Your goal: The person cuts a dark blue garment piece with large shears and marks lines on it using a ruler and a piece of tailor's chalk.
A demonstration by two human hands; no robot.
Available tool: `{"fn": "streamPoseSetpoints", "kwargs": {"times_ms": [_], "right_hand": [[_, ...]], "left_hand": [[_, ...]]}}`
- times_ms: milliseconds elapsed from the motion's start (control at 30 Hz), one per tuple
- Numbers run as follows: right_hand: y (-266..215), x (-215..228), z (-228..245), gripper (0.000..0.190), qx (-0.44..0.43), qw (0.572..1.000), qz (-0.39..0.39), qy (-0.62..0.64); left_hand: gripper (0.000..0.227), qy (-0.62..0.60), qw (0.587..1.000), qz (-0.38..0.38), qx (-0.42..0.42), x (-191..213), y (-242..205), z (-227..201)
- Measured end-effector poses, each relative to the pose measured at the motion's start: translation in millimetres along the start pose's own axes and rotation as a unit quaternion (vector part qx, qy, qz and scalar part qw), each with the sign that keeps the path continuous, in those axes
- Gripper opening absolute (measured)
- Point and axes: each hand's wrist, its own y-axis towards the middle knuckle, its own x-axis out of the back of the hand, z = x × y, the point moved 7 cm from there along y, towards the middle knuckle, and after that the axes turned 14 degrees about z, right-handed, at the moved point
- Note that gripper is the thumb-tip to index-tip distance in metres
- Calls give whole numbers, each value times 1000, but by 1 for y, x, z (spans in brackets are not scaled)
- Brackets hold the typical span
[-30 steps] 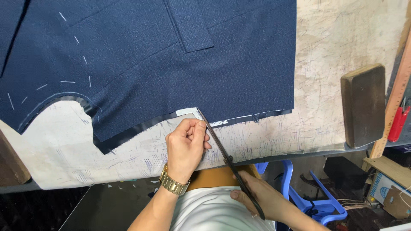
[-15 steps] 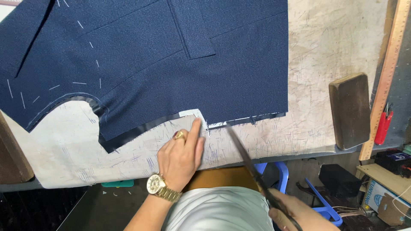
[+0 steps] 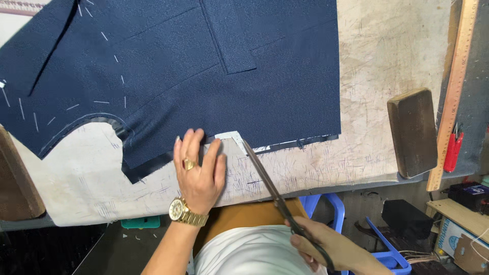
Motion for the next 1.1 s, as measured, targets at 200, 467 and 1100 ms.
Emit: {"fn": "streamPoseSetpoints", "kwargs": {"times_ms": [200,467,1100], "right_hand": [[20,-15,11,43,45,998,-5,35],[33,-16,9,50,10,996,-44,75],[16,-5,26,46,-14,998,-41,-54]], "left_hand": [[23,36,999,28,6,-15,-1,3],[23,31,999,26,4,-17,1,7],[23,24,999,34,13,-16,1,7]]}}
